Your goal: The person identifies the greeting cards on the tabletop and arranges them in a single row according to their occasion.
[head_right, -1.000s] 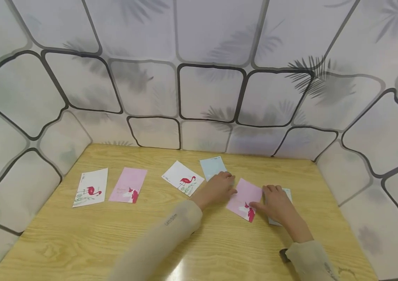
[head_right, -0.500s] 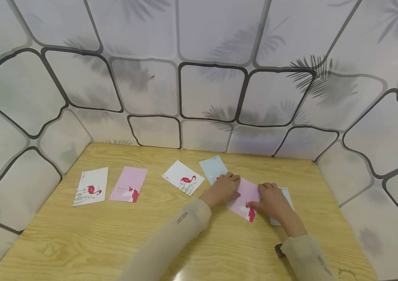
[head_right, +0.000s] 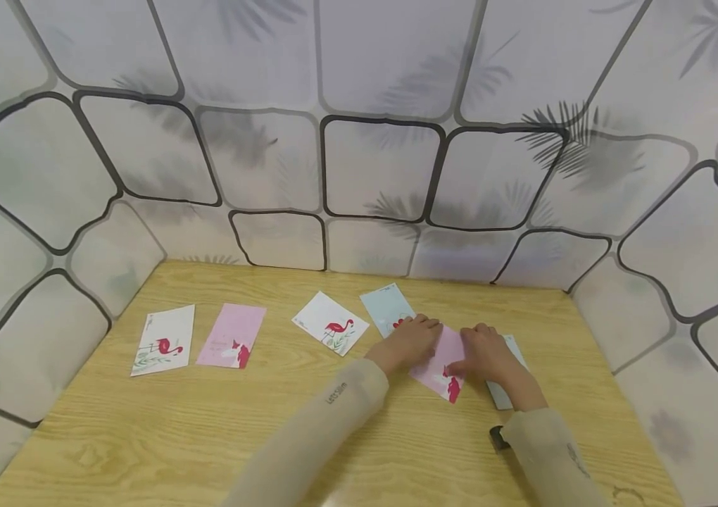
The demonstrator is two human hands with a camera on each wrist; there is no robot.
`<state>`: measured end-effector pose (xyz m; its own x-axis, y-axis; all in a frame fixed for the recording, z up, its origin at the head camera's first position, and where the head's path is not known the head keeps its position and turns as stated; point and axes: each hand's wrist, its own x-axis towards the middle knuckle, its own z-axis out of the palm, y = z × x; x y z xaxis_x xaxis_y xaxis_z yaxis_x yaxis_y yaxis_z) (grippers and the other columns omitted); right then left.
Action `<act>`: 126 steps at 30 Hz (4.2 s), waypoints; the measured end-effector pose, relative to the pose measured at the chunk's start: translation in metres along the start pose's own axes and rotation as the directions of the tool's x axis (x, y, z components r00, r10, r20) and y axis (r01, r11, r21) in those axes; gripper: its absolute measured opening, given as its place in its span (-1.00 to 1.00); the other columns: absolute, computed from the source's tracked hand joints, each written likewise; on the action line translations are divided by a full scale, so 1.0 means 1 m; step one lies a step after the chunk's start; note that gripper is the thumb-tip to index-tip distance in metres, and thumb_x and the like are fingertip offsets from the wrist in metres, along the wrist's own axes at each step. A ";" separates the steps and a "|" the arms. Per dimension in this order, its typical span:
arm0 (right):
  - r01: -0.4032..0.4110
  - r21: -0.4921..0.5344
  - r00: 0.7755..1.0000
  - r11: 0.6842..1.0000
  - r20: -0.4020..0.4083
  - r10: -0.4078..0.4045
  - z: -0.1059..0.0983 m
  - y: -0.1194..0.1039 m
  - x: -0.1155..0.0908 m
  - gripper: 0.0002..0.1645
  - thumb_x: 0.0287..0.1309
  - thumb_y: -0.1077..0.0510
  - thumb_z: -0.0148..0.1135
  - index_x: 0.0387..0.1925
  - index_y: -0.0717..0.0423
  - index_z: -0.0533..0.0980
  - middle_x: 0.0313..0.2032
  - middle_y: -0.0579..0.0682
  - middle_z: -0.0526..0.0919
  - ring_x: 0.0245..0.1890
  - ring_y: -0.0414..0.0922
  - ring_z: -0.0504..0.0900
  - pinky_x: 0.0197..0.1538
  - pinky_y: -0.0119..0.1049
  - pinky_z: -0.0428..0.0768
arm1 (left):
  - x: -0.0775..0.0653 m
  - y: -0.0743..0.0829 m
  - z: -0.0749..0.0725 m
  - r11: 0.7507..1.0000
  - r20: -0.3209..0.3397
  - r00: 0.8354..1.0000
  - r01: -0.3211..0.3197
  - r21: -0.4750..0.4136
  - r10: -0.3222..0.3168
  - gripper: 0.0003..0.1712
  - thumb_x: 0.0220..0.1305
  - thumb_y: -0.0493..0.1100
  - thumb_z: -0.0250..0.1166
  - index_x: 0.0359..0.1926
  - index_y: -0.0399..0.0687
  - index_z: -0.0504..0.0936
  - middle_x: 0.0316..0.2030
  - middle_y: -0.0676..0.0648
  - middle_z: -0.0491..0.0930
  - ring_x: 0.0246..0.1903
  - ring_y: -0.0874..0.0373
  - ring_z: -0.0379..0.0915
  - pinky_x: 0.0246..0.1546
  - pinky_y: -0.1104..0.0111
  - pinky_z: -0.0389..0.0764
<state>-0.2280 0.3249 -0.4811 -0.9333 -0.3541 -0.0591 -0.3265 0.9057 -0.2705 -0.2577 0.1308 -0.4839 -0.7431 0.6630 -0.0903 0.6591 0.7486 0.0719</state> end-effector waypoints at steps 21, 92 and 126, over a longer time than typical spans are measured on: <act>0.030 -0.012 0.989 0.999 -0.146 -0.032 0.010 0.008 -0.007 0.13 -0.17 -0.28 0.66 0.22 0.45 0.47 -0.04 0.36 0.63 -0.04 0.33 0.56 0.02 0.36 0.49 | 0.014 0.000 -0.007 0.911 -0.268 0.955 0.008 -0.412 -0.130 -0.69 0.54 -0.20 0.21 0.21 -0.06 0.67 0.11 -0.01 0.62 0.12 0.19 0.56 0.15 0.54 0.48; -0.077 0.939 0.992 0.336 0.038 0.121 0.015 -0.161 -0.001 -0.73 0.30 0.33 0.36 -0.14 0.57 0.61 -0.47 0.09 0.70 -0.55 -0.18 0.69 -0.30 -0.21 0.76 | -0.192 -0.115 -0.039 0.467 -0.060 0.900 0.166 -0.869 -0.432 -0.90 0.39 -0.20 0.38 -0.21 -0.12 0.78 -0.46 0.04 0.68 -0.32 -0.15 0.67 -0.44 0.35 0.53; -0.092 0.968 0.995 0.234 0.101 -0.028 0.064 -0.268 0.020 -0.95 0.24 0.43 0.36 -0.29 0.43 0.67 -0.48 0.19 0.74 -0.60 -0.17 0.69 -0.37 -0.21 0.75 | -0.305 -0.170 -0.032 0.472 0.039 0.863 0.312 -0.825 -0.503 -0.83 0.39 -0.19 0.38 -0.16 -0.24 0.75 -0.48 -0.01 0.62 -0.41 0.12 0.54 -0.42 0.34 0.59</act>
<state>-0.1496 0.0599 -0.4716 -0.9041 -0.4007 -0.1484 0.1539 0.0185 -0.9879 -0.1469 -0.1980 -0.4372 -0.9688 0.1955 -0.1525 -0.0159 0.5648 0.8251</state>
